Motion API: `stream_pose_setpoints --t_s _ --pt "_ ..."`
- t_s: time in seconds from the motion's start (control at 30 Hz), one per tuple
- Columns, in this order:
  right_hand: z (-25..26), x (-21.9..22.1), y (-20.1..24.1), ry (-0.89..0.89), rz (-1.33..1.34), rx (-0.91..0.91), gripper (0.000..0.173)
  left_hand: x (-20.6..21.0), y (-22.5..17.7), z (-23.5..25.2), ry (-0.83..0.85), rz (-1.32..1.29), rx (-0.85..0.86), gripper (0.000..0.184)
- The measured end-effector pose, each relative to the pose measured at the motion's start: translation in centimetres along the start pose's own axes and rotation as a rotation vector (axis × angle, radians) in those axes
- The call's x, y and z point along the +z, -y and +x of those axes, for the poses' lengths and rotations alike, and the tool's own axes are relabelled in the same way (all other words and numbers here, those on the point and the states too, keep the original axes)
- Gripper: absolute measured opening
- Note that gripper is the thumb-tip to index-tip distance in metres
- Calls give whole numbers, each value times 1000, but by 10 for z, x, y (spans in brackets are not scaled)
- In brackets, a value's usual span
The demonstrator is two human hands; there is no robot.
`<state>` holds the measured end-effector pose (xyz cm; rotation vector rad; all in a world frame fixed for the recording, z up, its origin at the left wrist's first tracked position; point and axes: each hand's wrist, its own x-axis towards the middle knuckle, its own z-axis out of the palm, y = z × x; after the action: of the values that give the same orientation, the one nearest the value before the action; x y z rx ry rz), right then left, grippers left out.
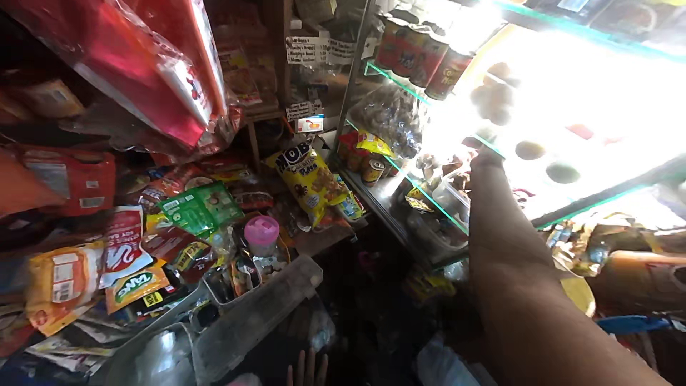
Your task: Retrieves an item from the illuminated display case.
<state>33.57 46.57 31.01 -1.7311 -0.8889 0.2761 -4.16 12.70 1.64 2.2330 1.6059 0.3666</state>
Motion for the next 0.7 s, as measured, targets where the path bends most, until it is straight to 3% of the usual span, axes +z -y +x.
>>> stream_pose_setpoints --t_s 0.07,0.13,0.2,0.37,0.47,0.57,0.63,0.7 --pt "17 3 -30 -50 315 -79 27 -4 -2 0 37 0 -22 61" --pt "2 -3 -7 -17 251 61 34 -4 -3 0 16 39 -12 61" --pt "-12 3 1 -60 208 73 34 -3 -4 -1 5 49 -11 60" --pt "-101 5 14 137 203 -144 51 8 4 -3 -123 67 51 59" --pt "-208 8 4 553 208 -292 41 13 11 -2 -127 -5 181 47" --pt "-300 38 -45 1101 68 -437 38 14 16 0 -82 -57 313 37" --pt "-356 65 -95 1249 79 -572 31 15 17 0 -60 -60 312 35" --pt "-392 83 -127 1361 76 -627 29 5 13 4 93 -83 231 36"
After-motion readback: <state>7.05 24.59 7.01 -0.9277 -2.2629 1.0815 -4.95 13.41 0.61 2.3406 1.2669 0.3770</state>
